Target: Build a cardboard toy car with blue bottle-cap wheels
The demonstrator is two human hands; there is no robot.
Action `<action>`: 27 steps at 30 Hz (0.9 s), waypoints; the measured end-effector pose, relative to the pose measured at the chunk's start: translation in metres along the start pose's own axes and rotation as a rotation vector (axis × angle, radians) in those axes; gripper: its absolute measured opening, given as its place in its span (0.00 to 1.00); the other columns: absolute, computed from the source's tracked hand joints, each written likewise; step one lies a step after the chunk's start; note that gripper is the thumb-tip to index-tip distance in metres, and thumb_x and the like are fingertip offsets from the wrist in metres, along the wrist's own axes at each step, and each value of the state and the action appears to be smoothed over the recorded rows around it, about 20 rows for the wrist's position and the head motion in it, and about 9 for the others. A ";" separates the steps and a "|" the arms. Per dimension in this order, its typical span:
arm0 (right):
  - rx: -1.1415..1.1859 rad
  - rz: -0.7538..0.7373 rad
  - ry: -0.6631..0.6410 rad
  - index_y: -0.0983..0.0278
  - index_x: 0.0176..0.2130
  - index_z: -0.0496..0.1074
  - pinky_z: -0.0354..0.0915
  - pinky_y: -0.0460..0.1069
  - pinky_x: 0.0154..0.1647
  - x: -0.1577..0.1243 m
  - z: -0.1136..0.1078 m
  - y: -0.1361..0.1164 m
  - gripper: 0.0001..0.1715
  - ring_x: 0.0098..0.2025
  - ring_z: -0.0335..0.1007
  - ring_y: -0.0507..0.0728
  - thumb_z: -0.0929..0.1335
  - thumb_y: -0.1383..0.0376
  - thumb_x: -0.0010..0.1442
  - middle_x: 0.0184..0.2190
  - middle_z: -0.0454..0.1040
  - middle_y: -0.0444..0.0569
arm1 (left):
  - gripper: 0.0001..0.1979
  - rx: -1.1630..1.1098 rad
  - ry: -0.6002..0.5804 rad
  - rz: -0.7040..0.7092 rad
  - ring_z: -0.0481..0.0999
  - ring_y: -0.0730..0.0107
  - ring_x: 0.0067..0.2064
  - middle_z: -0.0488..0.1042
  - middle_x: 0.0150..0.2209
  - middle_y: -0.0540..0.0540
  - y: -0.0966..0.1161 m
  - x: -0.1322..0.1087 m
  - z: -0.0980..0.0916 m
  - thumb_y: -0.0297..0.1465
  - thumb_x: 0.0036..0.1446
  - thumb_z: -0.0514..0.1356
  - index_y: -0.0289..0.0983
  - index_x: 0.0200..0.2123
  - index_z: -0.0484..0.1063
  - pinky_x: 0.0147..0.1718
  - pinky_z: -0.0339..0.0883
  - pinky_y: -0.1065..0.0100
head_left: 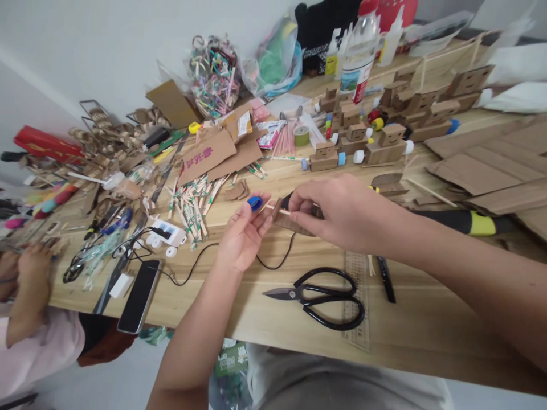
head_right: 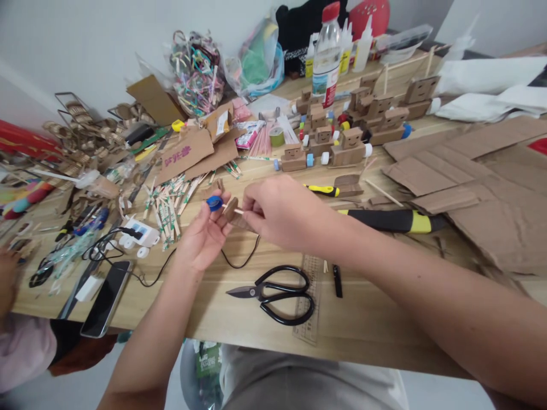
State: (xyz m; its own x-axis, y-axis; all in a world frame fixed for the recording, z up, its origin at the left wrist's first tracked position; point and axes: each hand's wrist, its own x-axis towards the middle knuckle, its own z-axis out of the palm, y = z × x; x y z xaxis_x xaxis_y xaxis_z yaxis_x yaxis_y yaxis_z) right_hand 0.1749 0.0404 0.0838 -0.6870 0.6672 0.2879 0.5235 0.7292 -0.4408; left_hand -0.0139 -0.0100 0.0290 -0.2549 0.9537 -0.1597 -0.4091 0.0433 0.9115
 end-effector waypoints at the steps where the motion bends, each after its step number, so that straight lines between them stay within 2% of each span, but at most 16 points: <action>1: 0.046 0.017 -0.005 0.63 0.31 0.77 0.57 0.47 0.28 0.000 0.002 -0.003 0.07 0.24 0.68 0.52 0.69 0.71 0.59 0.24 0.77 0.44 | 0.09 0.013 -0.017 -0.014 0.84 0.64 0.53 0.85 0.47 0.46 0.000 -0.001 0.000 0.41 0.65 0.64 0.43 0.41 0.80 0.48 0.78 0.65; 5: 0.145 0.115 -0.008 0.63 0.29 0.75 0.57 0.46 0.28 0.002 0.013 -0.013 0.08 0.25 0.68 0.51 0.69 0.73 0.58 0.24 0.77 0.43 | 0.14 0.039 -0.062 -0.024 0.80 0.60 0.58 0.84 0.51 0.46 0.000 -0.004 0.000 0.47 0.66 0.61 0.45 0.41 0.79 0.53 0.76 0.59; 11: 0.271 0.123 0.007 0.62 0.30 0.72 0.56 0.46 0.27 0.000 0.022 -0.013 0.10 0.22 0.66 0.50 0.66 0.74 0.60 0.21 0.74 0.40 | 0.10 0.034 -0.064 0.002 0.78 0.58 0.60 0.83 0.53 0.46 -0.002 -0.008 0.002 0.44 0.62 0.65 0.44 0.40 0.78 0.55 0.75 0.56; 18: 0.316 0.114 0.037 0.63 0.28 0.69 0.57 0.46 0.28 -0.003 0.024 -0.014 0.10 0.22 0.64 0.49 0.66 0.74 0.59 0.21 0.72 0.40 | 0.08 -0.018 -0.086 -0.010 0.79 0.58 0.60 0.84 0.50 0.45 0.001 -0.012 0.006 0.41 0.62 0.65 0.43 0.38 0.77 0.57 0.74 0.55; 22: 0.356 0.148 0.018 0.63 0.28 0.71 0.58 0.46 0.28 -0.001 0.022 -0.016 0.10 0.21 0.64 0.49 0.67 0.75 0.58 0.21 0.73 0.39 | 0.04 -0.052 -0.008 -0.018 0.81 0.63 0.54 0.84 0.46 0.47 0.003 -0.010 0.008 0.35 0.63 0.62 0.43 0.37 0.76 0.53 0.75 0.59; 25: 0.401 0.204 -0.011 0.64 0.28 0.72 0.59 0.46 0.27 0.003 0.020 -0.011 0.10 0.21 0.66 0.50 0.68 0.76 0.57 0.19 0.73 0.39 | 0.06 -0.104 0.142 -0.029 0.82 0.69 0.43 0.82 0.39 0.49 0.003 -0.002 0.006 0.30 0.63 0.59 0.41 0.35 0.75 0.43 0.75 0.67; 27: 0.509 0.264 -0.043 0.64 0.28 0.73 0.60 0.46 0.27 0.007 0.020 -0.003 0.10 0.22 0.68 0.50 0.69 0.76 0.58 0.19 0.73 0.40 | 0.09 -0.109 0.190 -0.082 0.78 0.74 0.34 0.79 0.34 0.49 0.002 0.003 0.005 0.27 0.64 0.56 0.40 0.33 0.74 0.36 0.72 0.72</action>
State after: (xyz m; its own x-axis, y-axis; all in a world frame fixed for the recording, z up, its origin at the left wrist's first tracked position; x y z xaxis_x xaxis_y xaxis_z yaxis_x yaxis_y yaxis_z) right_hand 0.1581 0.0399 0.0700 -0.5911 0.8024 0.0821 0.3787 0.3660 -0.8501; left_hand -0.0108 -0.0051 0.0326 -0.3731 0.8748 -0.3091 -0.5247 0.0759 0.8479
